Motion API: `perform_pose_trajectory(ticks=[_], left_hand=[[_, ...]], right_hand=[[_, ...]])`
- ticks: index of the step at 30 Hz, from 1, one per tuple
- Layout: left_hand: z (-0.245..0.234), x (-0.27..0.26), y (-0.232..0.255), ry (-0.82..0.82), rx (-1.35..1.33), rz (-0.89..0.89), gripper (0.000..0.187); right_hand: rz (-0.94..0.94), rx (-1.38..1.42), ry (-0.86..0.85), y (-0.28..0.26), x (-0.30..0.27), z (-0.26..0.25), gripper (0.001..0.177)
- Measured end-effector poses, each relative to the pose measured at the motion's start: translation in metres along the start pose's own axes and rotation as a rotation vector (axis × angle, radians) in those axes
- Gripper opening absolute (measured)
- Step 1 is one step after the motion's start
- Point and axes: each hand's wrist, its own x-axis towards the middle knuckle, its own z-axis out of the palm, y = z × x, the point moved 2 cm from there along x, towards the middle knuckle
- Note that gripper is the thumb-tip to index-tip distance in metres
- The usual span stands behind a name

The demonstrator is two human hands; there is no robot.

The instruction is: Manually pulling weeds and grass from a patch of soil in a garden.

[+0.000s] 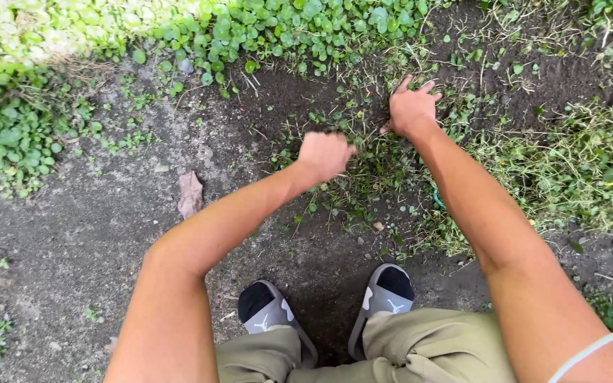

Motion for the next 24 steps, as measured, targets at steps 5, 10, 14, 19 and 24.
perform_pose_trajectory(ticks=[5,10,14,19,24], left_hand=[[-0.03,0.101,-0.04,0.254,0.103,-0.366,0.061],[-0.01,0.162,-0.058,0.293,0.15,-0.34,0.042],[0.022,0.186,-0.077,0.381,0.137,-0.274,0.018],[0.017,0.08,-0.027,0.207,0.062,-0.159,0.021],[0.031,-0.007,-0.018,-0.003,0.106,-0.003,0.019]], right_hand=[[-0.013,-0.029,0.003,-0.002,-0.007,-0.012,0.107],[-0.008,-0.04,-0.01,0.005,0.001,-0.003,0.105],[-0.014,-0.04,-0.002,0.014,0.011,0.016,0.106],[-0.021,-0.012,-0.016,0.013,0.007,0.011,0.112],[-0.014,0.008,0.002,0.008,0.006,0.011,0.112]])
